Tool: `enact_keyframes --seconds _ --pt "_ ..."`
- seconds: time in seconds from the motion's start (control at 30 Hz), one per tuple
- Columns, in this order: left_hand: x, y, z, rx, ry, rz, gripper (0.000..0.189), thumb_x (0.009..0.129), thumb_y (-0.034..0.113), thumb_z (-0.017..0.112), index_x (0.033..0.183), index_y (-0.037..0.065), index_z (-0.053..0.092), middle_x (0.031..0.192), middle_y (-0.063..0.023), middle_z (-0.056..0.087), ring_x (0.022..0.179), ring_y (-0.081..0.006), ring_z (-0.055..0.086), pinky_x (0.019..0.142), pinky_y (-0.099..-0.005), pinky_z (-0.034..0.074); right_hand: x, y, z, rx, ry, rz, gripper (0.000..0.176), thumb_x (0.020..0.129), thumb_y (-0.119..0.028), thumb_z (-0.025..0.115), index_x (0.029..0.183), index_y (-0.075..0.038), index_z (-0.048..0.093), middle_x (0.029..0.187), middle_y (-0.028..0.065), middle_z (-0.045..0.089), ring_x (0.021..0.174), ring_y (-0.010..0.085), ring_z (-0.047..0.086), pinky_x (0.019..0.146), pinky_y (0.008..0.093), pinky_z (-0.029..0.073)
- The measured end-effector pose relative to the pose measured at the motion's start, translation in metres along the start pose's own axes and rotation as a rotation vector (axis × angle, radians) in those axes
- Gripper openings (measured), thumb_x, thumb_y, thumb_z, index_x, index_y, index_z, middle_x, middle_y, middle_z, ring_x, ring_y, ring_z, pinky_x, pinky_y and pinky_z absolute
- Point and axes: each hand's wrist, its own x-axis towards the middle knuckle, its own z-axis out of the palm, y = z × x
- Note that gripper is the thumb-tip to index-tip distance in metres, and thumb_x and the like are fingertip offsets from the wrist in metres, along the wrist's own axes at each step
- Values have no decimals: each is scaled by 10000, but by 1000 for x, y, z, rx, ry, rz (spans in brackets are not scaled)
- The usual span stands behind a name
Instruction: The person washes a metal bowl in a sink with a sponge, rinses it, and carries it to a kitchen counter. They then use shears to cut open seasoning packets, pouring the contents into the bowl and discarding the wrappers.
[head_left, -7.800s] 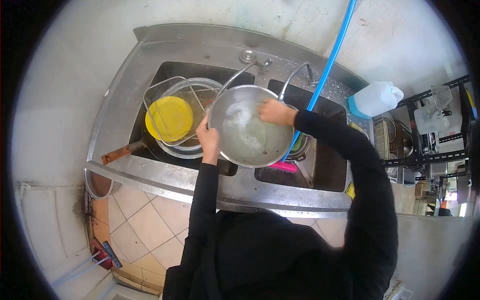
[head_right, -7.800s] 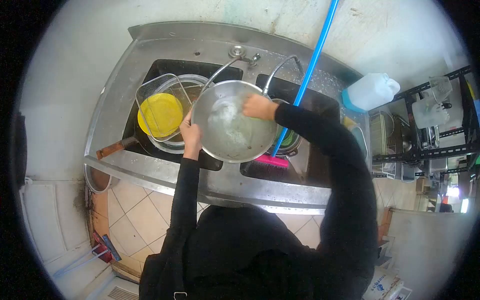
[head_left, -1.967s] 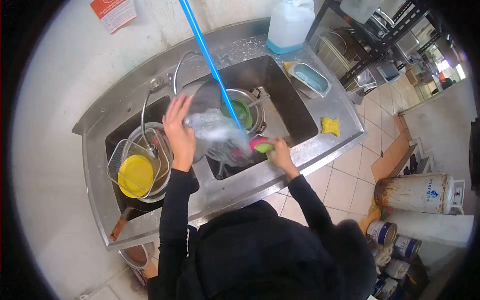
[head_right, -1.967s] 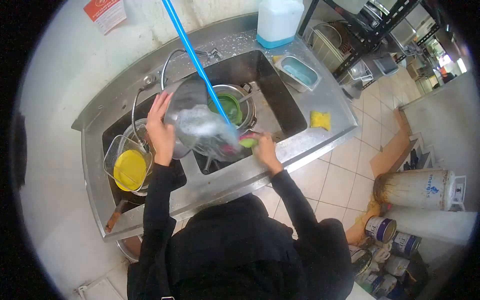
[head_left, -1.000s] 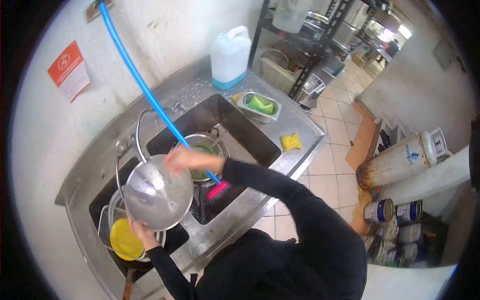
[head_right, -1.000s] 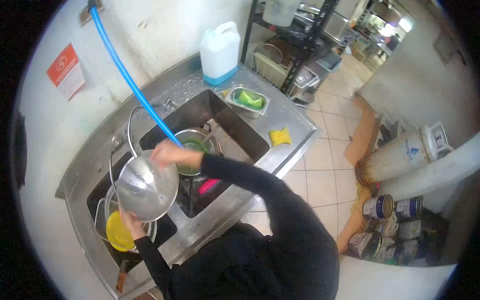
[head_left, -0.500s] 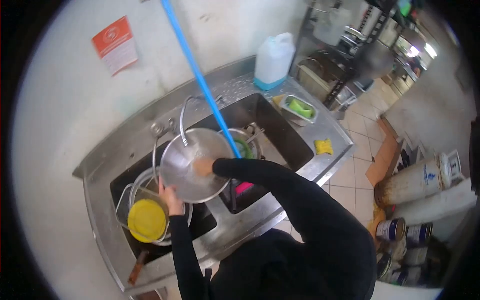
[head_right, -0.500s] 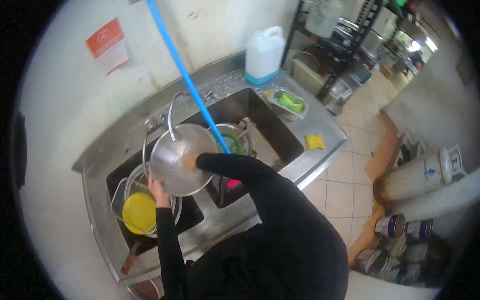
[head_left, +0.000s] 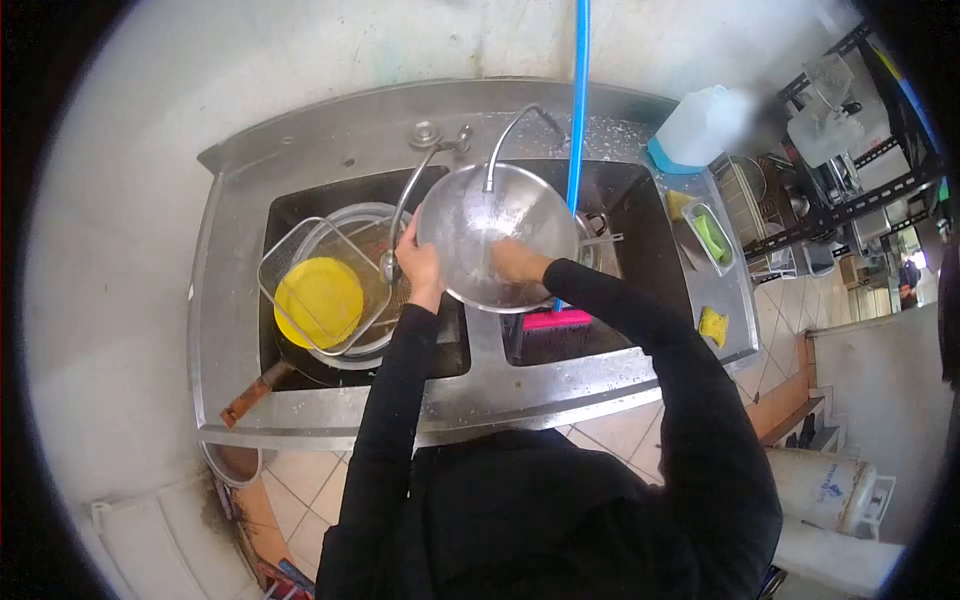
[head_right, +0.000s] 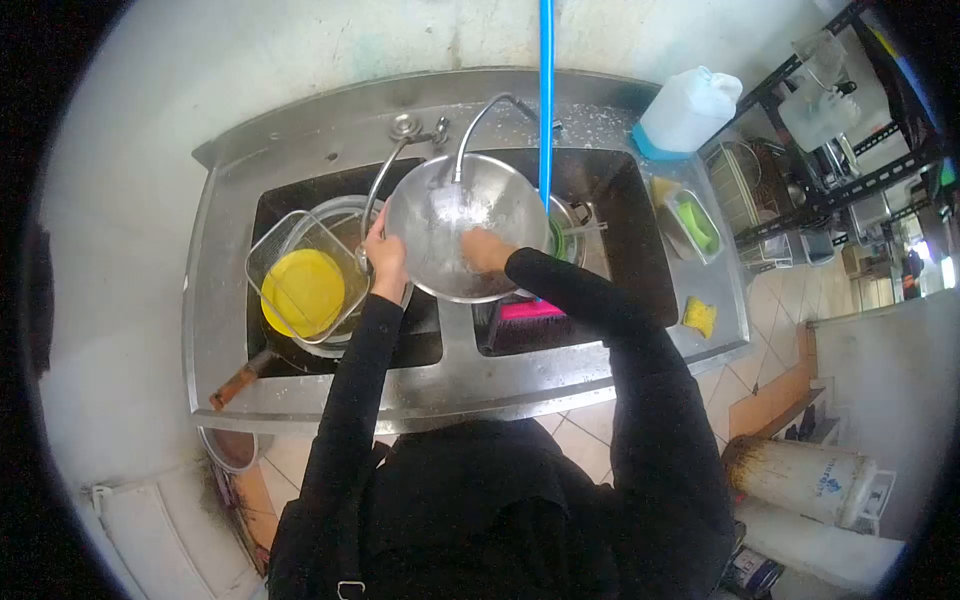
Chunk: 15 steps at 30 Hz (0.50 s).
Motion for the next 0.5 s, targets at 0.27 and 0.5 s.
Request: enact_keyframes --seconds 0.27,0.5 --pt "3 -11 -12 -90 37 -61 668 617 -200 313 1207 -4 558 1150 -113 599 1019 -163 582 898 -250 423 16 14 0 25 193 91 157 657 -102 617 725 36 644 742 265 613 741 384 631 689 435 511" --pt "-6 -12 -21 -62 97 -40 642 629 -180 331 1209 -17 552 1155 -113 595 1040 -171 572 907 -251 412 5 -37 -9 172 14 -123 107 666 -94 600 684 4 636 691 221 615 714 362 632 670 455 496"
